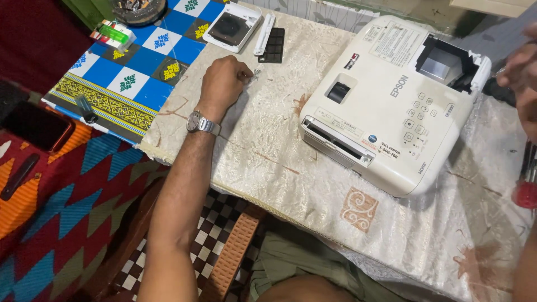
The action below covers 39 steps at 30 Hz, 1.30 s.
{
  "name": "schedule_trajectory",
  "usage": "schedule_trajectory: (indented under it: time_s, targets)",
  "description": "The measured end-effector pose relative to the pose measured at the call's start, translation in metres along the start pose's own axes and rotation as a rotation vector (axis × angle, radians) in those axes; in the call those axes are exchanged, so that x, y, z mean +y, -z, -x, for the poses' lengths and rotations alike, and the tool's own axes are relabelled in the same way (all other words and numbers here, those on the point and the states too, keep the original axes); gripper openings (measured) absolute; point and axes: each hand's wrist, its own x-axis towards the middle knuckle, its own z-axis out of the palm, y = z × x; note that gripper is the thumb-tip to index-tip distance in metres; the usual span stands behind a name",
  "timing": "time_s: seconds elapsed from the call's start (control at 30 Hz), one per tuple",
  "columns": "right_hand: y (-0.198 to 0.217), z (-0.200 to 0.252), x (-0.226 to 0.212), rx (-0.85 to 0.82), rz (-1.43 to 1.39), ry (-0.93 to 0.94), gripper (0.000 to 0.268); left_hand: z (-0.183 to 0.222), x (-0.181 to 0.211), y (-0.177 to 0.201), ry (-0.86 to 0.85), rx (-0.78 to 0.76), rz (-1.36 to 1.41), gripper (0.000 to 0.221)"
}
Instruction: Disassembling an Epson projector by removing screws and prying open the casing
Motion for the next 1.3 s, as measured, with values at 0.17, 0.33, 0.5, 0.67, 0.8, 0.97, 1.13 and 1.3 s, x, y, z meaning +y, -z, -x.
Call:
schedule_trajectory:
  time_s: [0.17, 0.33, 0.5, 0.67, 0.8, 0.97, 1.13, 1.3]
  targets:
    - [-0.098, -0.010, -0.031, 0.126, 0.833, 0.342, 0.065, 0.000, 0.000, -0.002, -0.037, 0.033, -0.031, 0.022]
    - [-0.151, -0.012, -0.057, 0.434, 0.528, 0.162, 0.053, 0.002, 0.039, 0.025, -0.218, 0.176, 0.161, 0.013]
    - [-0.192, -0.003, -0.086, 0.251, 0.712, 0.213, 0.009, 0.010, 0.114, 0.061, -0.182, 0.134, 0.596, 0.006]
    - [-0.199, 0.002, -0.088, 0.314, 0.487, 0.313, 0.026, 0.011, 0.187, 0.061, -0.164, -0.100, 1.133, 0.012]
    - [-0.207, 0.000, -0.090, 0.352, 0.517, 0.438, 0.033, -0.002, 0.222, 0.041, -0.122, -0.254, 1.381, 0.023]
    - [-0.208, -0.008, -0.082, 0.417, 0.533, 0.564, 0.035, -0.013, 0.232, 0.009, -0.051, -0.358, 1.645, 0.018]
    - [-0.208, -0.011, -0.077, 0.469, 0.487, 0.570, 0.035, -0.015, 0.221, -0.008, -0.013, -0.410, 1.908, 0.013]
    - [-0.221, -0.012, -0.081, 0.467, 0.498, 0.545, 0.035, -0.011, 0.212, -0.012, -0.146, -0.427, 1.930, 0.019]
